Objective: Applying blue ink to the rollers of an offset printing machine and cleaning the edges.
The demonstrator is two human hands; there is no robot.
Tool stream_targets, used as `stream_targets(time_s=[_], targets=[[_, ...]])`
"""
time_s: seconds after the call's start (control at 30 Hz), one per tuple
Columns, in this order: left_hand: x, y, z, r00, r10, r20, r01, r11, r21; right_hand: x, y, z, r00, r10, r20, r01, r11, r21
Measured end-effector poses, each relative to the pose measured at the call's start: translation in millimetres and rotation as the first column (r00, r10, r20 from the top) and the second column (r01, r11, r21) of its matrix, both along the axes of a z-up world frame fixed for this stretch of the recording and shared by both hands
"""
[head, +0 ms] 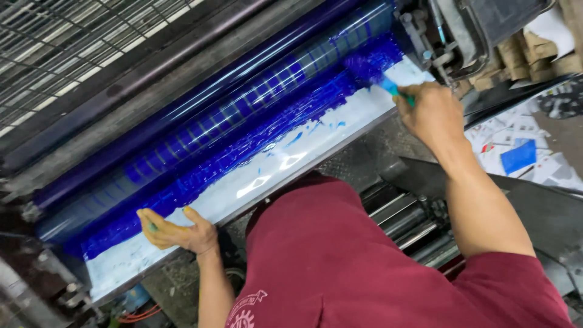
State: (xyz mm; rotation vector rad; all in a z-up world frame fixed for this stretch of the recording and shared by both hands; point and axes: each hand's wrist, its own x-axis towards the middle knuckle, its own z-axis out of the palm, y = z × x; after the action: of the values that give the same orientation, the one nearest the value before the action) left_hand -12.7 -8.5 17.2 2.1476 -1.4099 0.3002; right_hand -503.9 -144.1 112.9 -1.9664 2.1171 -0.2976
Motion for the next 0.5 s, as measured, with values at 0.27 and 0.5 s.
stream_targets(time_s=[0.27,0.5], targets=[[8.7,3.5,-8.4,0.999,-0.038,0.034,0.039,0.999,-0.032,34.7,4.3,-26.2,0.999,-0.043,-0.014,0.043,0.999,-0.012],[13.1,5.0,-10.4,1.0,-0.019,0.024,0.019,1.0,0.0,52.9,27.3,-9.5,0.993,-0.08,0.082,0.074,0.994,0.075]])
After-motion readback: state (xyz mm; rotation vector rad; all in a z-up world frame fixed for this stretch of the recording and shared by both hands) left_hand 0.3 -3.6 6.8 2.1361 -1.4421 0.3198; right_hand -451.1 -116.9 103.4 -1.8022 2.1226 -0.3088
